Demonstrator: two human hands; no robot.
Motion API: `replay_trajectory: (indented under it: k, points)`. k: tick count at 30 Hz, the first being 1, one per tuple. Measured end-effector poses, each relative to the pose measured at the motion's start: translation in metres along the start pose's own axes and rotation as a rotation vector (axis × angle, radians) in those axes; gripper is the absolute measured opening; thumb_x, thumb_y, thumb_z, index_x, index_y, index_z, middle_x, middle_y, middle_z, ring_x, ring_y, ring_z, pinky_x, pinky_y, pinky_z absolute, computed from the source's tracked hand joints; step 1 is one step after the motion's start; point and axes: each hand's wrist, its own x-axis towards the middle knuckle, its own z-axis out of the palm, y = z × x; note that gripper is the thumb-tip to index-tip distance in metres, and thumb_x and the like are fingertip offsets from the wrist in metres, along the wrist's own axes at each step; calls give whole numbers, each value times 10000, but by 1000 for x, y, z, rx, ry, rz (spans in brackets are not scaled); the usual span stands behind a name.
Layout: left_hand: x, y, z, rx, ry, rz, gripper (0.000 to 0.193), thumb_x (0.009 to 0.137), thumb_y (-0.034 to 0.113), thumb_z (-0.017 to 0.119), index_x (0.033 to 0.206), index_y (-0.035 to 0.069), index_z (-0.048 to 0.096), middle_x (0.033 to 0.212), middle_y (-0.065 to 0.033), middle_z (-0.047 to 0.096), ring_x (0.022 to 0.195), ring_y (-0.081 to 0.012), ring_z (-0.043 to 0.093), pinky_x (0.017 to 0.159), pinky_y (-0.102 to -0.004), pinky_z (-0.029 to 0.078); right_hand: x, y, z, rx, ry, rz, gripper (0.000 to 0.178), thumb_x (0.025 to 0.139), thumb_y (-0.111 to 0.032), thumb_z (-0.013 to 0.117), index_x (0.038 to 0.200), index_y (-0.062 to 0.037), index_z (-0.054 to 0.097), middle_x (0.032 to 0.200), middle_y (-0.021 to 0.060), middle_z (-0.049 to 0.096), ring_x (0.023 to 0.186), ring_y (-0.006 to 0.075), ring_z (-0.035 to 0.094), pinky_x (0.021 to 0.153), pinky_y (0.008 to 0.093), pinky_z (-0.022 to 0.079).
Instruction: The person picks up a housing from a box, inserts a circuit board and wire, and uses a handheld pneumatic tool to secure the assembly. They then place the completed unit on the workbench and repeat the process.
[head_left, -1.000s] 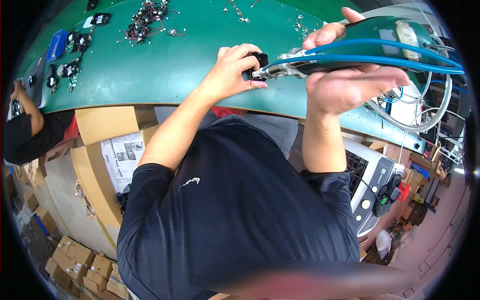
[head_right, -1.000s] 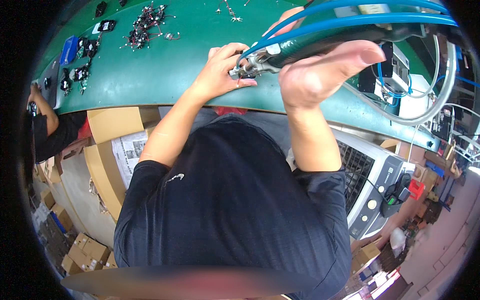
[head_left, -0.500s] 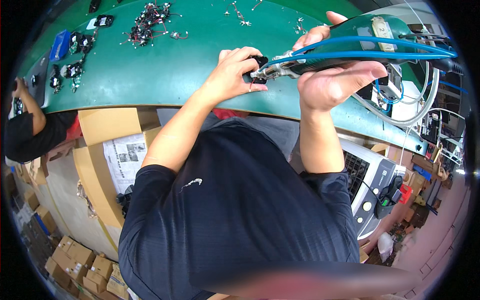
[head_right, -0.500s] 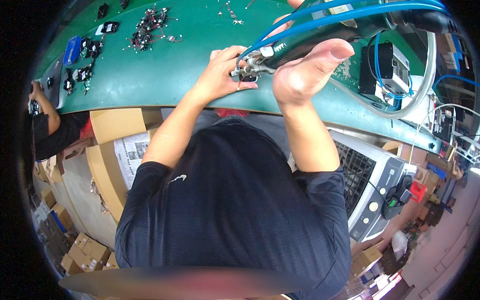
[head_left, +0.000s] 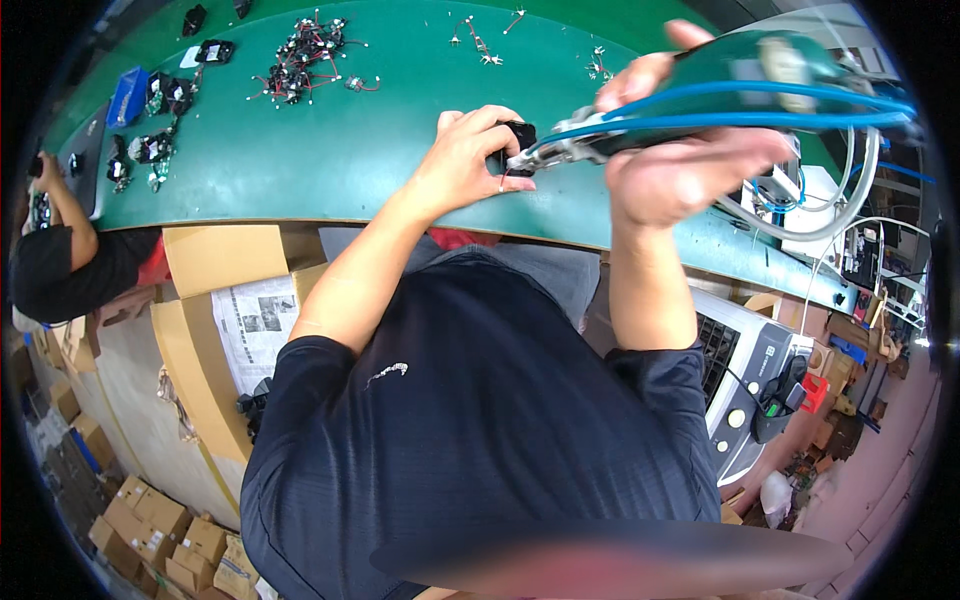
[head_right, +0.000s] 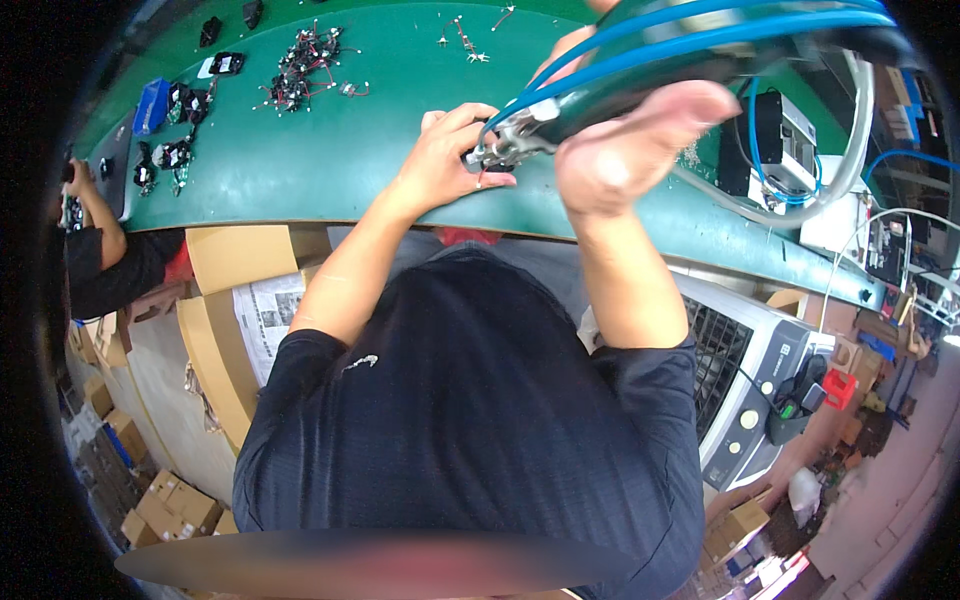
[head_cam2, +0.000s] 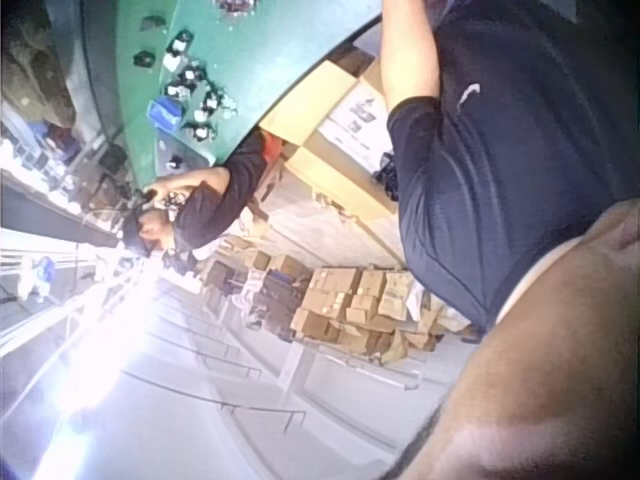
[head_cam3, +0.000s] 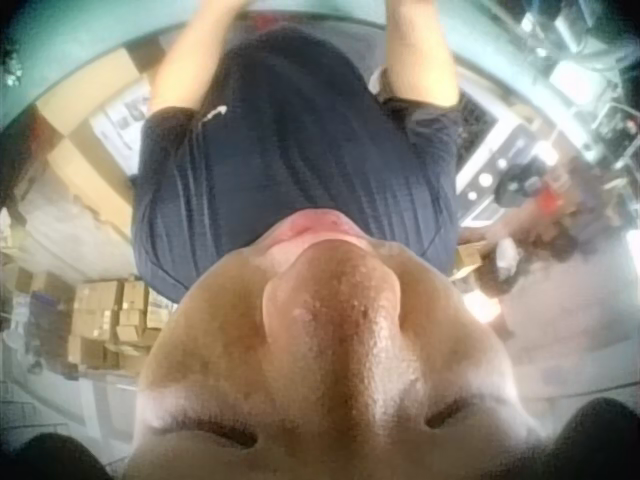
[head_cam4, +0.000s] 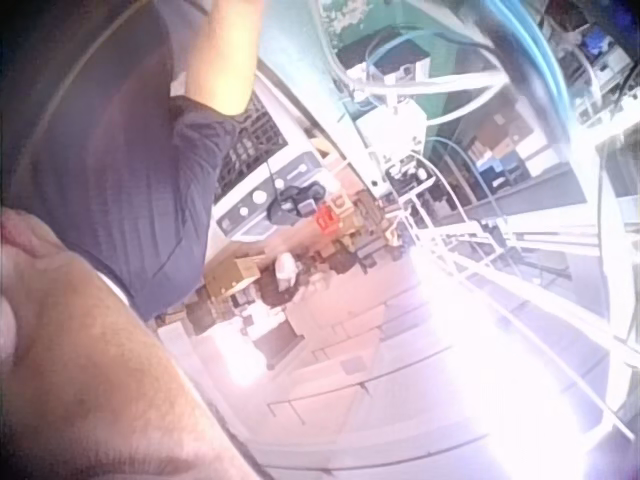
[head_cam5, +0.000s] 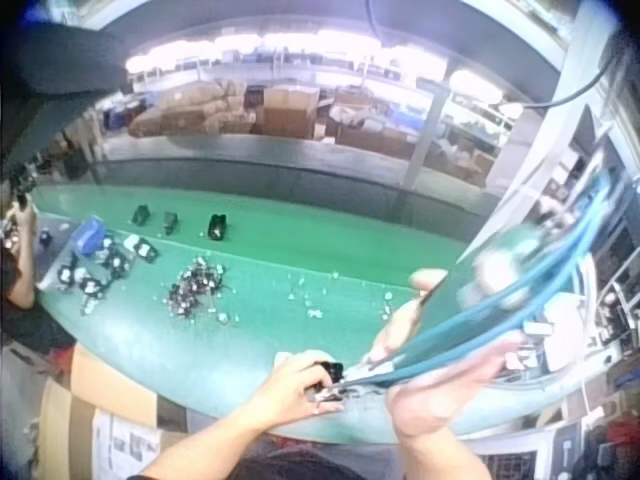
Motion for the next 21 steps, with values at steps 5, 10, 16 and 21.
replay_trajectory:
  k: [5, 10, 16, 21]
  points:
    - [0, 1, 2, -47, 63, -14, 717, 620, 434, 947, 1187, 102, 659, 1212, -63, 667, 1100, -266, 626, 961, -404, 378, 19, -46, 40, 6, 102, -9, 1005, 920, -884, 276, 1219, 38, 540, 661, 81, 572, 496, 172, 555, 451, 276, 500]
    - [-2, 0, 4, -69, 53, -32, 755, 605, 411, 957, 1215, 121, 619, 1201, -54, 675, 1109, -268, 626, 970, -406, 367, 6, -24, 55, 231, 287, 219, 981, 943, -858, 261, 1225, 39, 541, 664, 81, 561, 511, 163, 553, 457, 262, 487]
    - [-1, 4, 1, -73, 40, -40, 729, 614, 392, 954, 1198, 125, 608, 1223, -42, 676, 1147, -260, 626, 983, -402, 357, -7, 19, 22, -23, 66, 28, 923, 916, -869, 353, 1135, 0, 575, 898, 103, 638, 629, 179, 649, 562, 311, 557]
    - [1, 5, 1, -79, 47, -36, 724, 619, 399, 950, 1196, 120, 613, 1224, -45, 676, 1138, -262, 626, 982, -400, 358, -3, 23, 14, -91, 86, 46, 1117, 848, -963, 190, 1161, 38, 575, 681, 109, 574, 580, 204, 566, 533, 317, 487]
